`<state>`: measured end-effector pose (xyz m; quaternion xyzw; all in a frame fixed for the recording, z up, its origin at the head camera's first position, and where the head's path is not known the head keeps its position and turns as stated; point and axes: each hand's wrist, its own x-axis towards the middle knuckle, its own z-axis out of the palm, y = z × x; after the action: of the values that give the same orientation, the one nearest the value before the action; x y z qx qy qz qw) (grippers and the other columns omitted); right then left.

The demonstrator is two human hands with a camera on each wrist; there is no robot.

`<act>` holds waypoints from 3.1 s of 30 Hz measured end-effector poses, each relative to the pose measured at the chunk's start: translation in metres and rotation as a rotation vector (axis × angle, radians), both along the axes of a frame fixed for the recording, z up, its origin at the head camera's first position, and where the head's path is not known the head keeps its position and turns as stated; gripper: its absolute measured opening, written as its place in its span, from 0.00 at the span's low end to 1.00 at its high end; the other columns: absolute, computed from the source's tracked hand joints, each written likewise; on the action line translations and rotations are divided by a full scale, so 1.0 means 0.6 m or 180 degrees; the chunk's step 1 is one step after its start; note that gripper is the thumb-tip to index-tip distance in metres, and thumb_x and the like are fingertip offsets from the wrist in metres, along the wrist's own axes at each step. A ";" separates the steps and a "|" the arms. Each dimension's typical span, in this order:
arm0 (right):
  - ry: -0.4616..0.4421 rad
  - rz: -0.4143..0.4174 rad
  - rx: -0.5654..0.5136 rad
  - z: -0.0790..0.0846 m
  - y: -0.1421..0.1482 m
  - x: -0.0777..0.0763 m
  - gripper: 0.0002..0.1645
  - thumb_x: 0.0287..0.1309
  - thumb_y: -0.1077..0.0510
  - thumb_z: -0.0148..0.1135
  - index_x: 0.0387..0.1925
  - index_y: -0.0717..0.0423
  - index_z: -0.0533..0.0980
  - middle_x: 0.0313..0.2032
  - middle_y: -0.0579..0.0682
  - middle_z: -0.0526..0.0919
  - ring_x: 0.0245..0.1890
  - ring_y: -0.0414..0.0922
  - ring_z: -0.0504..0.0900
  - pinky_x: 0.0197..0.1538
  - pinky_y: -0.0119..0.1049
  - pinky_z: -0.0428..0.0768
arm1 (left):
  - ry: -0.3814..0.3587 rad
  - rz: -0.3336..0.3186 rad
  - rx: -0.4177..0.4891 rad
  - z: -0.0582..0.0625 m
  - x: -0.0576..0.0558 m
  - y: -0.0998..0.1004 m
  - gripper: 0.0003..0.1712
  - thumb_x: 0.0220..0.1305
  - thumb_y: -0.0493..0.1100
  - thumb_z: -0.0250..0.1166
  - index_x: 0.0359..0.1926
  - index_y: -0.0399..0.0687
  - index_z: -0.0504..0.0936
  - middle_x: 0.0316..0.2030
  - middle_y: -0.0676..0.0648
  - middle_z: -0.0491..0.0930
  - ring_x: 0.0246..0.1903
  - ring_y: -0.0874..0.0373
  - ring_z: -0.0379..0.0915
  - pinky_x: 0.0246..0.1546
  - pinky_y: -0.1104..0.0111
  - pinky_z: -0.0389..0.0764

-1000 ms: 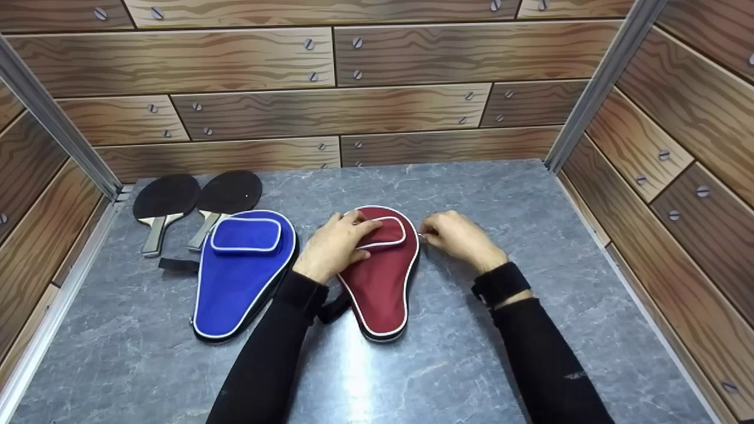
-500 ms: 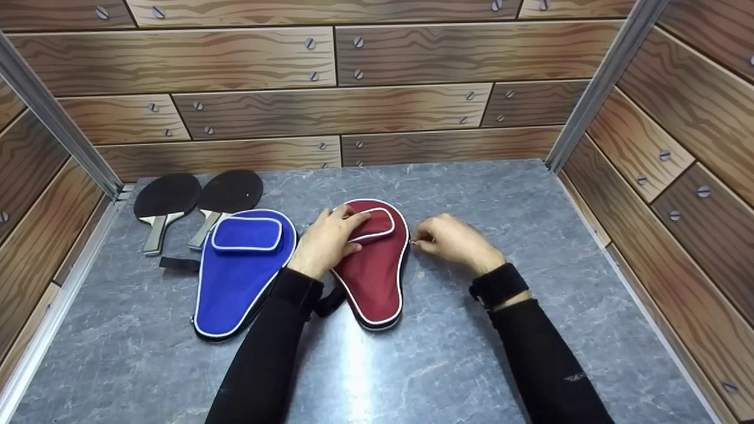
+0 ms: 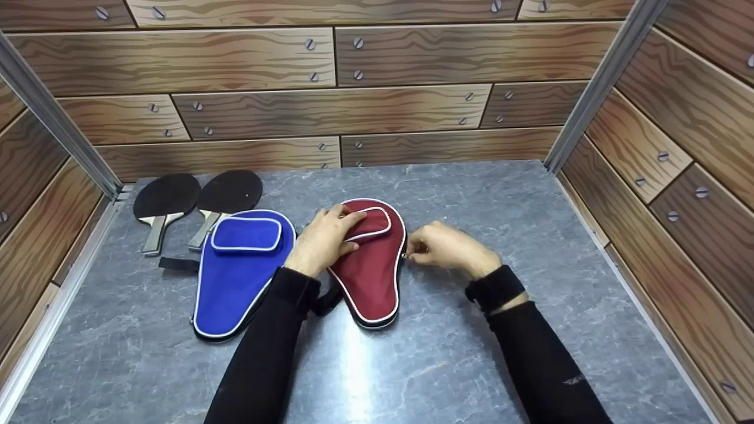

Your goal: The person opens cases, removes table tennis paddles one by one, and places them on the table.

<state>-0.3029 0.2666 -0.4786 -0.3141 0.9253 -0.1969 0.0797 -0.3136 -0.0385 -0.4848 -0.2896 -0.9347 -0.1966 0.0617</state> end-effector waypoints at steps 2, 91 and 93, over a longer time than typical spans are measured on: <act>-0.0037 0.0037 0.0016 0.002 -0.003 0.002 0.03 0.71 0.62 0.77 0.40 0.55 0.93 0.35 0.46 0.94 0.33 0.35 0.81 0.43 0.35 0.85 | 0.0014 0.0002 0.0005 -0.001 0.000 -0.001 0.39 0.74 0.44 0.82 0.82 0.52 0.83 0.71 0.35 0.84 0.67 0.27 0.82 0.71 0.35 0.88; 0.1043 -0.0866 0.0016 -0.022 0.077 0.004 0.03 0.74 0.62 0.75 0.41 0.53 0.92 0.42 0.53 0.95 0.46 0.59 0.96 0.50 0.62 0.93 | 0.0309 0.0071 -0.0669 -0.022 0.010 0.059 0.60 0.66 0.64 0.87 0.90 0.46 0.72 0.89 0.36 0.70 0.90 0.35 0.66 0.90 0.40 0.72; 0.1053 -0.0849 0.0007 -0.020 0.077 0.004 0.03 0.73 0.62 0.75 0.40 0.53 0.91 0.41 0.53 0.95 0.44 0.58 0.96 0.49 0.62 0.93 | 0.0286 0.0124 -0.0665 -0.022 0.005 0.052 0.60 0.66 0.64 0.86 0.90 0.47 0.71 0.90 0.37 0.69 0.90 0.36 0.65 0.91 0.39 0.72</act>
<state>-0.3003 0.3130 -0.4908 -0.2168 0.9594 -0.1504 -0.0997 -0.3105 -0.0072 -0.4980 -0.2847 -0.9519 -0.0837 0.0768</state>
